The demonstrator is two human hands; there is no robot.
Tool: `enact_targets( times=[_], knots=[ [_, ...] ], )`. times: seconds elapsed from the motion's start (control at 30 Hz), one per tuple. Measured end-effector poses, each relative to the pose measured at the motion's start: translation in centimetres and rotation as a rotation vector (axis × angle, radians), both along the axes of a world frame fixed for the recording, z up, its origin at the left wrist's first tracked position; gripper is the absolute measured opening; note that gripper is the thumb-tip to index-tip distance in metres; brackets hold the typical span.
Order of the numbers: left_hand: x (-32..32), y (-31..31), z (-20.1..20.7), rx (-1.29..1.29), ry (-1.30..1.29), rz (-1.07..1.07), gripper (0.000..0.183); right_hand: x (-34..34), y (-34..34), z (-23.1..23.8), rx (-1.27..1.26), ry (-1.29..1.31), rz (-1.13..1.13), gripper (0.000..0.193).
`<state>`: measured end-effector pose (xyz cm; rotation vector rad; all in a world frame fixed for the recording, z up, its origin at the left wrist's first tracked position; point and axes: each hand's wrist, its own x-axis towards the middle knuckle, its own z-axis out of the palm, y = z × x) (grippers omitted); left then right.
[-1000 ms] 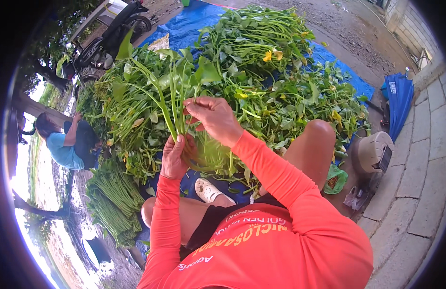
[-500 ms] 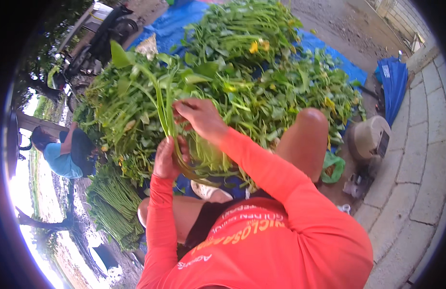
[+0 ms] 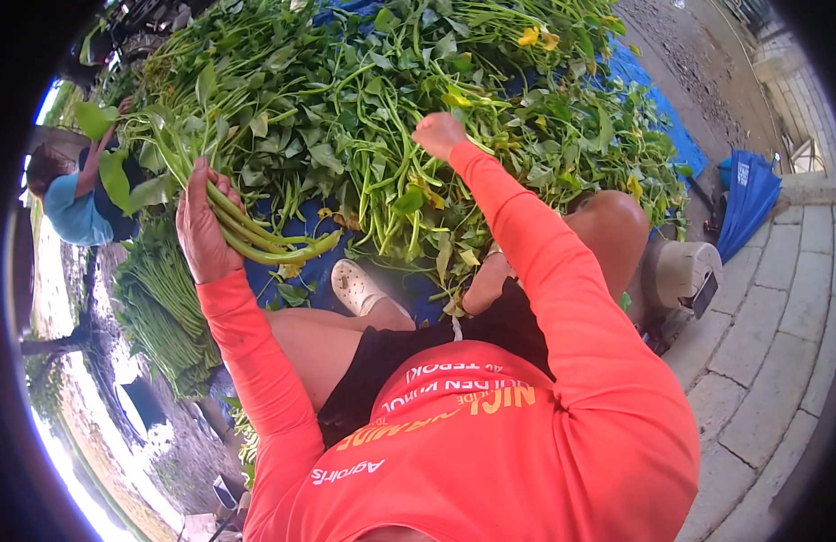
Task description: The person gathers stems of water spinach one at a time from a large pile, aligns them into a bunch, and ties the bundle with a thin strip by hand while sitting on a tarp. They use a knife to trim the root ends of the bunch before setting it aside.
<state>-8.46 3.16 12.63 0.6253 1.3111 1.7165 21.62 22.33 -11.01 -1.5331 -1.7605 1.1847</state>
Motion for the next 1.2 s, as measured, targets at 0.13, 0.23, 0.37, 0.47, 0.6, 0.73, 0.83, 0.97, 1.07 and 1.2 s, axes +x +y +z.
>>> enact_targets(
  times=[0.13, 0.23, 0.37, 0.47, 0.6, 0.73, 0.83, 0.97, 1.07, 1.2],
  knots=[
    [0.5, 0.0, 0.5, -0.005, -0.023, 0.02, 0.027, -4.8, -0.2, -1.9, -0.099, -0.416, 0.013, 0.022],
    [0.4, 0.0, 0.4, -0.018, -0.059, 0.016, 0.028, -7.3, -0.2, -1.8, -0.18, -0.605, -0.1, 0.027],
    [0.5, 0.7, 0.7, -0.047, -0.043, 0.008, 0.031, -6.3, 1.6, -2.4, -0.103, -0.619, -0.177, 0.033],
    [0.6, 1.2, 1.0, -0.049, -0.066, -0.063, 0.025, -1.5, 3.3, -2.3, -0.158, 0.045, -0.108, 0.03],
    [-0.8, 0.5, 0.4, -0.068, -0.043, 0.012, 0.024, -0.4, -3.5, 11.4, -0.344, 0.585, -0.121, 0.026],
    [0.1, 0.6, -0.6, -0.072, -0.033, -0.047, 0.024, 4.2, -8.9, 14.1, -0.397, 0.805, -0.171, 0.026],
    [1.3, 0.8, -1.1, -0.045, -0.014, -0.101, 0.025, 5.5, -12.0, 16.7, -0.316, 0.835, -0.206, 0.033],
    [3.6, 0.6, -2.3, -0.084, 0.051, -0.179, 0.024, 6.3, -14.6, 17.1, -0.333, 0.807, -0.248, 0.042],
    [5.2, 0.6, -3.0, -0.089, 0.063, -0.181, 0.026, 5.5, -16.1, 17.9, -0.188, 0.755, -0.235, 0.035],
    [7.5, 0.7, -3.1, -0.079, 0.06, -0.233, 0.023, 4.5, -17.9, 16.2, -0.011, 0.701, -0.174, 0.037]
  ],
)
